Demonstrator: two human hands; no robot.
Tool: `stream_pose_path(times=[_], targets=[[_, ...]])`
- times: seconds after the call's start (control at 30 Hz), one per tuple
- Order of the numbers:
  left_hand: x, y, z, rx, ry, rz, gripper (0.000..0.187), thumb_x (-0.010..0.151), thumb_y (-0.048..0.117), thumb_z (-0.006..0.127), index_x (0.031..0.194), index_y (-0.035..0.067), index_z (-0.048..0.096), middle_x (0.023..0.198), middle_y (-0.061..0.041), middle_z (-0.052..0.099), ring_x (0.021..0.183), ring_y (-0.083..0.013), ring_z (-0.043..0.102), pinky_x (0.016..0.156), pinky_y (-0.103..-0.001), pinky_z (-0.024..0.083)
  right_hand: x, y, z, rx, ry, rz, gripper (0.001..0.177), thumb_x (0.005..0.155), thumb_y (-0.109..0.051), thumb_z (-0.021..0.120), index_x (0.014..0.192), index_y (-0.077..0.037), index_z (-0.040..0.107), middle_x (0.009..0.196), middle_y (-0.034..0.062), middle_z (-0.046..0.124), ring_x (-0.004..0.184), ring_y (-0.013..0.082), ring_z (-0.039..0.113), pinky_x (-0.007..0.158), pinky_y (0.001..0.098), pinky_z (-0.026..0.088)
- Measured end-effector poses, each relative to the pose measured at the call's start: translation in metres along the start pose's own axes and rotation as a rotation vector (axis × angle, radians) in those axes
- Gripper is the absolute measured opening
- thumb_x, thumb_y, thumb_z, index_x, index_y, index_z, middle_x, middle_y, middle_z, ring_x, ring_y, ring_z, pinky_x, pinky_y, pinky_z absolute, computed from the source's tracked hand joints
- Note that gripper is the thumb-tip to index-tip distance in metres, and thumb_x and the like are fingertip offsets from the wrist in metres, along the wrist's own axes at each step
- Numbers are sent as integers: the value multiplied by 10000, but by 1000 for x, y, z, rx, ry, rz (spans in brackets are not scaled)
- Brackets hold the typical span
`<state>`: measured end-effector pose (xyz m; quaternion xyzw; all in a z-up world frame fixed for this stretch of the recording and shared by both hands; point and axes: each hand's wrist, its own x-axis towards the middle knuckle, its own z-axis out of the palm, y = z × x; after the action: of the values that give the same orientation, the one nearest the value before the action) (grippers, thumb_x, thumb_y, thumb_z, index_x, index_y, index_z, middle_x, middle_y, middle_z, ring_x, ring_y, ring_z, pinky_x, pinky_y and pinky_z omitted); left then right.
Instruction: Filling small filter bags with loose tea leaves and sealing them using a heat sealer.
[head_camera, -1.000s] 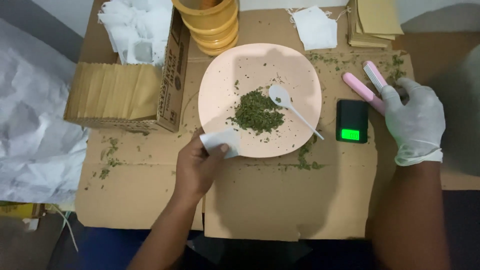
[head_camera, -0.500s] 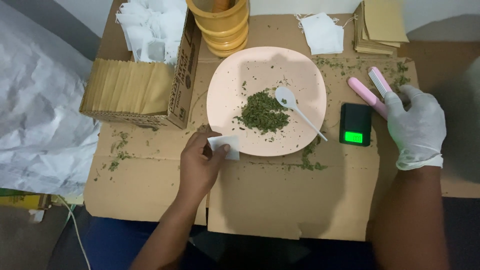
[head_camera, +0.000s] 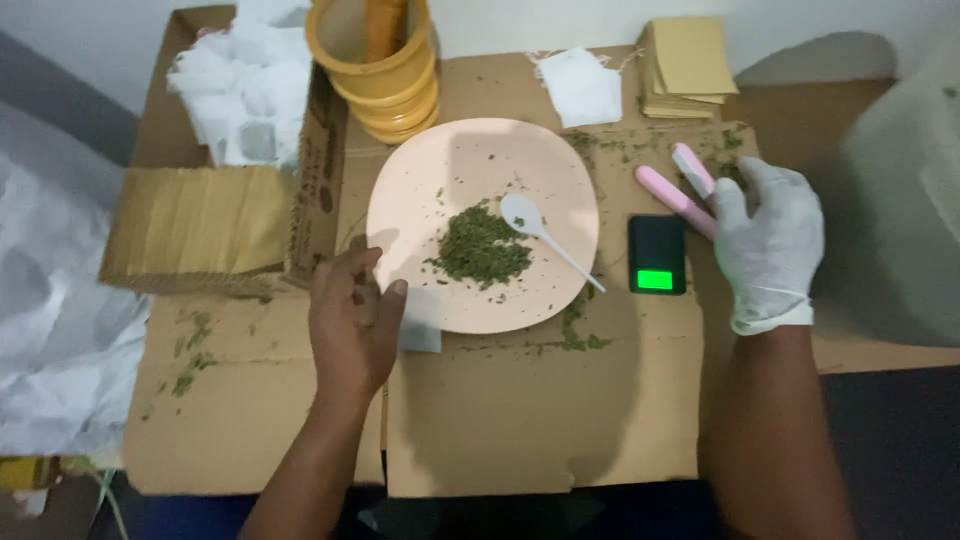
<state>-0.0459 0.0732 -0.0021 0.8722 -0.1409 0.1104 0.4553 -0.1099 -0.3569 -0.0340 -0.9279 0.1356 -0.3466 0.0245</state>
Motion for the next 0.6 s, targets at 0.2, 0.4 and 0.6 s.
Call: stream_pose_path(times=[0.2, 0.4, 0.6], targets=[[55, 13, 14, -108, -60, 259, 278, 982, 273, 604, 1173, 76, 651, 1187, -129, 594, 1114, -284, 591, 825, -403, 512, 28, -34, -19, 208, -2, -3, 234, 942, 8, 576, 1109, 104, 708, 834, 166, 649, 811, 281, 635, 749, 384, 544], [95, 20, 33, -226, -53, 289, 198, 985, 196, 633, 1153, 95, 657, 1197, -101, 604, 1124, -238, 579, 856, -372, 495, 64, -33, 9, -7, -16, -111, 528, 759, -336, 886, 1177, -58, 725, 1144, 136, 704, 949, 325, 607, 796, 416, 489], [89, 7, 39, -244, 1, 319, 135, 992, 86, 657, 1111, 24, 668, 1136, -147, 648, 1079, -260, 614, 823, -353, 502, 101, -7, 62, -190, -148, -160, 451, 792, -96, 693, 1234, -179, 721, 1254, 34, 707, 1131, 379, 586, 758, 504, 520]])
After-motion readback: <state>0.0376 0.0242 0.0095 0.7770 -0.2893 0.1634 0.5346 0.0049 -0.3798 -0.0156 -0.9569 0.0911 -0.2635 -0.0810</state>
